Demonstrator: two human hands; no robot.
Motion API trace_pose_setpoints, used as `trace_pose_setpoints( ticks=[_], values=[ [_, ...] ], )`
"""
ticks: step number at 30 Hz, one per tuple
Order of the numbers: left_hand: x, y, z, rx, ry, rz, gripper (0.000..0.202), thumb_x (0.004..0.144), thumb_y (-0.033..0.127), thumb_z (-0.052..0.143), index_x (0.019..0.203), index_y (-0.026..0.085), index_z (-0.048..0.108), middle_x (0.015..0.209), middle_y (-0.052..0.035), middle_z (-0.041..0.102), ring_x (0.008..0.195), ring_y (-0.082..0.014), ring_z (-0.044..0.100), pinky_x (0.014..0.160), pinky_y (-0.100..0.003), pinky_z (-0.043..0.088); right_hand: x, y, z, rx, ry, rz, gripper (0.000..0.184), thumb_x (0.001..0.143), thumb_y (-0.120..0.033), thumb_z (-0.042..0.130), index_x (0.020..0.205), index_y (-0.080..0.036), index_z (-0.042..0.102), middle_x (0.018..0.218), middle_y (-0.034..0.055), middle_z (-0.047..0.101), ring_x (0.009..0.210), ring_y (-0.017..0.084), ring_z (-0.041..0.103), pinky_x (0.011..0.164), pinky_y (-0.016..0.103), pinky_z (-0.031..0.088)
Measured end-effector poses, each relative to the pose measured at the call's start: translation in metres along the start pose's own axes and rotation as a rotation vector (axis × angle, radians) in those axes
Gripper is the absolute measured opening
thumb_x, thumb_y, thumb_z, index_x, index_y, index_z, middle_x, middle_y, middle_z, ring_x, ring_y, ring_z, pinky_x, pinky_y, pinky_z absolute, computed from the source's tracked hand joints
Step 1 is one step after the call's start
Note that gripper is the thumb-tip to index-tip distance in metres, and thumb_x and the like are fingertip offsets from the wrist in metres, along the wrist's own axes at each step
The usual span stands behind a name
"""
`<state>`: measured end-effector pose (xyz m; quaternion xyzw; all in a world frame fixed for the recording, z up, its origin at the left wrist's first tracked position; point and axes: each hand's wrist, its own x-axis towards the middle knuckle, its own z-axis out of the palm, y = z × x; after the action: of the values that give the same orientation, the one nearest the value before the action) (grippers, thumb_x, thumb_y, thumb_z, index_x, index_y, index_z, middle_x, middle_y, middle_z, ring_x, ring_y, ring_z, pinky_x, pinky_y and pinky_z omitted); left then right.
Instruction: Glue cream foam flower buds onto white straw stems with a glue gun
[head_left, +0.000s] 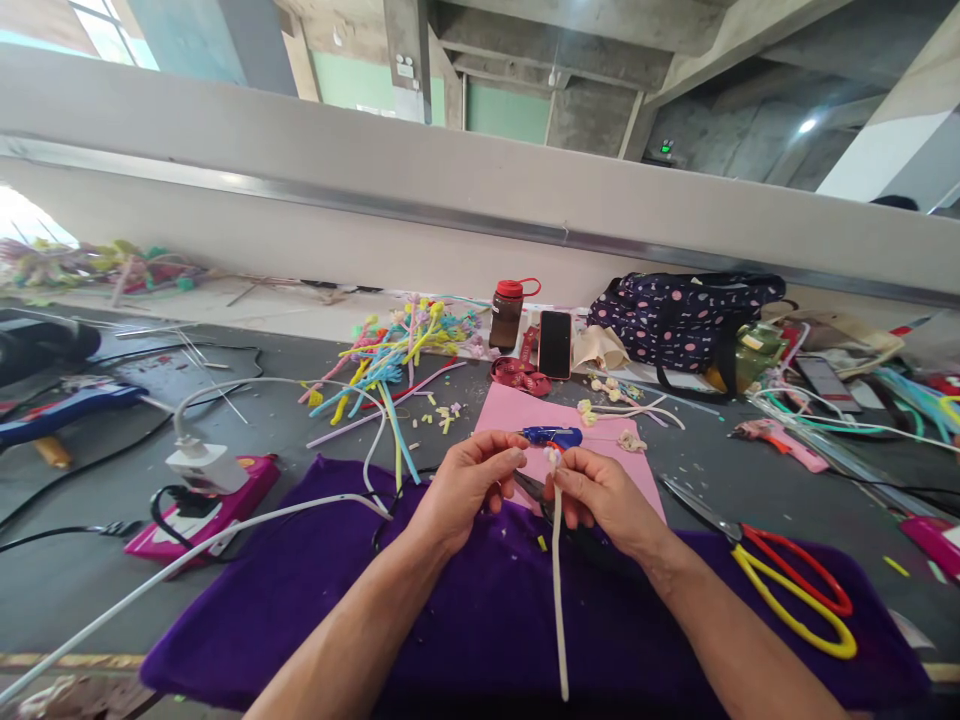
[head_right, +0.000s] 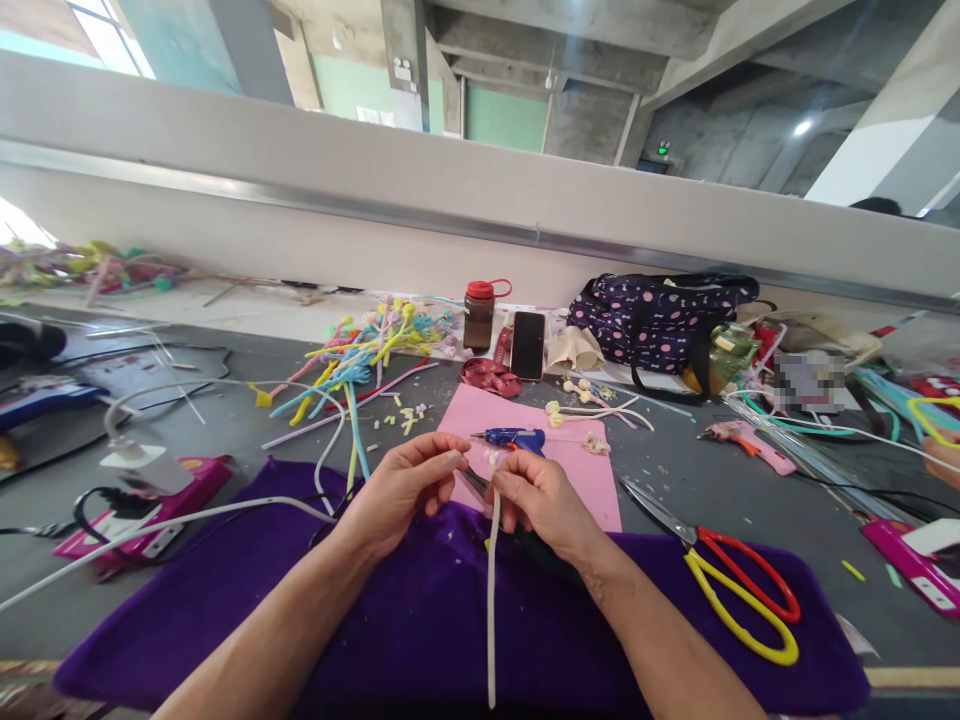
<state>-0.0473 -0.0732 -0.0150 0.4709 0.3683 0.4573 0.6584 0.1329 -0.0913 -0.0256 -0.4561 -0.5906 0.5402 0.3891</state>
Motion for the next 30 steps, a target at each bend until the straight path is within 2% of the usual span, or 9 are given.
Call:
trace_pose_setpoints(
  ticks=[4,11,17,27,30],
  values=[
    [-0.0007,-0.0011,0.0012,-0.026,0.011,-0.002,0.026,0.069,0.033,0.067,0.085,0.013,0.064,0.058,0.0018,0.054,0.043,-0.0043,0.043,0.036,-0.014,0.030,-0.0014,-0.0024,0.0028,0.044,-0.074,0.018,0.022,0.082,-0.037,0.052,0.073,-0.016,0.051,0.061,-0.0021,0.058,0.035,0.004,0.041,0.034,0.016,0.024],
    [-0.0002,-0.0060,0.0032,0.001,-0.012,-0.032,0.025,0.067,0.032,0.069,0.082,0.013,0.066,0.052,0.0016,0.054,0.042,-0.0055,0.045,0.037,-0.015,0.031,-0.0016,-0.0008,0.0039,0.012,-0.110,0.022,0.025,0.081,-0.038,0.052,0.071,-0.016,0.050,0.052,-0.0046,0.050,0.034,0.004,0.035,0.034,0.017,0.023],
    [0.0016,-0.0084,0.0026,0.007,-0.046,-0.066,0.021,0.068,0.032,0.068,0.075,0.013,0.064,0.053,0.0017,0.054,0.042,-0.0045,0.044,0.035,-0.013,0.029,-0.0025,-0.0019,0.0042,-0.004,-0.125,0.007,0.026,0.082,-0.038,0.053,0.069,-0.016,0.051,0.054,-0.0047,0.049,0.036,0.004,0.037,0.036,0.017,0.024],
    [0.0018,-0.0067,0.0029,-0.011,-0.014,-0.089,0.022,0.067,0.033,0.068,0.073,0.014,0.060,0.052,0.0034,0.052,0.038,-0.0038,0.043,0.034,-0.013,0.030,-0.0031,-0.0023,0.0030,-0.065,-0.114,-0.043,0.025,0.082,-0.039,0.052,0.072,-0.016,0.052,0.057,-0.0037,0.052,0.039,0.005,0.039,0.039,0.017,0.029],
    [0.0012,-0.0061,0.0028,-0.028,-0.048,-0.099,0.023,0.066,0.033,0.068,0.074,0.014,0.059,0.054,0.0034,0.052,0.040,-0.0039,0.044,0.034,-0.013,0.029,-0.0041,-0.0021,0.0025,-0.069,-0.107,-0.076,0.024,0.083,-0.038,0.051,0.073,-0.017,0.051,0.057,-0.0038,0.052,0.039,0.005,0.039,0.040,0.018,0.029]
  ],
)
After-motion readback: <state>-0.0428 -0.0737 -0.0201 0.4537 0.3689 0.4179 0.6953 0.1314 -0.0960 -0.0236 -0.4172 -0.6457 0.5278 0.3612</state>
